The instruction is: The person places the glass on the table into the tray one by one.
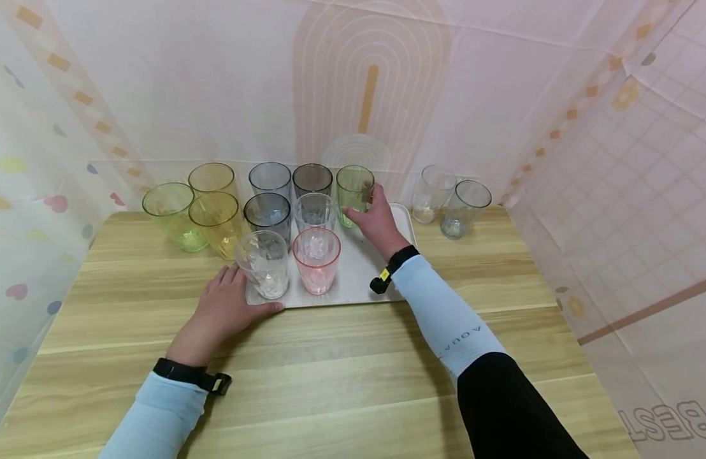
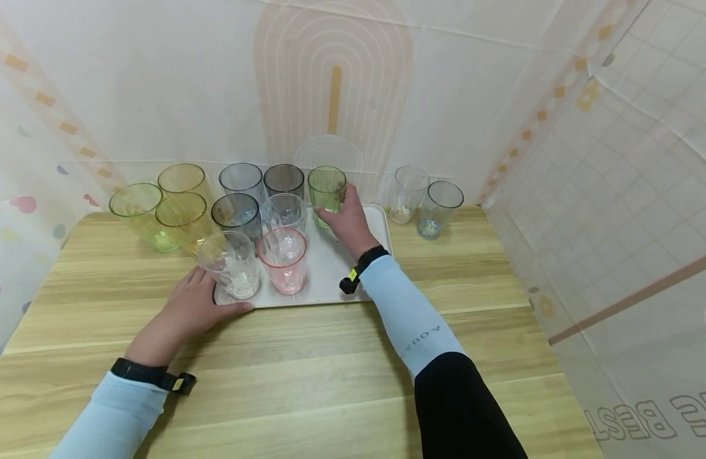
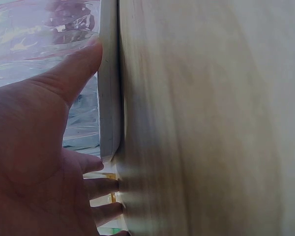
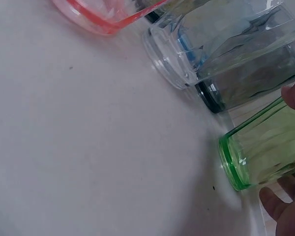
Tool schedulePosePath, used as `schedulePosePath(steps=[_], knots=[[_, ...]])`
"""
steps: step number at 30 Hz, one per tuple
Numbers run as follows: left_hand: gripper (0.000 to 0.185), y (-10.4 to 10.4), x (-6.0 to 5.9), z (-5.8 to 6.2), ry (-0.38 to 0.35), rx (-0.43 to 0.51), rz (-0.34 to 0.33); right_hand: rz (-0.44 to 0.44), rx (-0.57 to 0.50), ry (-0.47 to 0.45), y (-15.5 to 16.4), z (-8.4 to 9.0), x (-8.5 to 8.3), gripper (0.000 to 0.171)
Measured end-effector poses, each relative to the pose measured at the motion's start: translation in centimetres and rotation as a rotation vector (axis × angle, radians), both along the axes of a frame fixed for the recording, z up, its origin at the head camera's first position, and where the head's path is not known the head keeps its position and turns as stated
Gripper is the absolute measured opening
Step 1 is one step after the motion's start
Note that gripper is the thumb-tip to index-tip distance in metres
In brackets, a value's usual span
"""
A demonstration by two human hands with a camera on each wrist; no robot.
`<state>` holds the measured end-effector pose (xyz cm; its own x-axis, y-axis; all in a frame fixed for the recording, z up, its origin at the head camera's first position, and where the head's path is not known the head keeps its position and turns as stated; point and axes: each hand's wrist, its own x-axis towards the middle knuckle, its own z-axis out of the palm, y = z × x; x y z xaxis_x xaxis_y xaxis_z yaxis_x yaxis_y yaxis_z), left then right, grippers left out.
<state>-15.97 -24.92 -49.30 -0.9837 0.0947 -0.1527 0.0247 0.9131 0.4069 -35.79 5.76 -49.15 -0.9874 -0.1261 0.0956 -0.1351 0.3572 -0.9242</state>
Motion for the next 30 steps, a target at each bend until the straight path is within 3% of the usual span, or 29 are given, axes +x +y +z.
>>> schedulePosePath(steps=[4,8,14,17,20,23,27,30], knots=[[0.137,0.1,-0.1,0.0,0.004,-0.005,-0.006,0.006,0.000,-0.019,0.9,0.3,0.9,0.100],[0.136,0.2,-0.2,0.2,0.006,-0.001,-0.010,0.001,-0.021,-0.009,2.6,0.4,2.5,0.099],[0.136,0.3,-0.2,0.3,0.007,-0.009,-0.014,-0.036,-0.099,0.022,7.1,0.5,5.4,0.085],[0.137,0.3,-0.2,0.3,0.003,-0.009,-0.017,-0.062,-0.130,0.035,10.2,0.4,7.0,0.068],[0.137,0.3,-0.2,0.2,0.001,-0.006,-0.020,-0.127,-0.176,0.071,13.5,-0.1,8.4,0.046],[0.136,0.2,-0.2,0.3,0.005,-0.002,-0.020,-0.250,-0.222,0.120,16.8,-0.7,9.0,0.034],[0.136,0.1,-0.2,0.4,0.007,0.006,-0.018,-0.431,-0.222,0.140,20.1,-1.0,8.4,0.047],[0.136,0.1,-0.1,0.3,0.003,0.011,-0.020,-0.488,-0.184,0.117,21.6,-0.9,7.5,0.065]])
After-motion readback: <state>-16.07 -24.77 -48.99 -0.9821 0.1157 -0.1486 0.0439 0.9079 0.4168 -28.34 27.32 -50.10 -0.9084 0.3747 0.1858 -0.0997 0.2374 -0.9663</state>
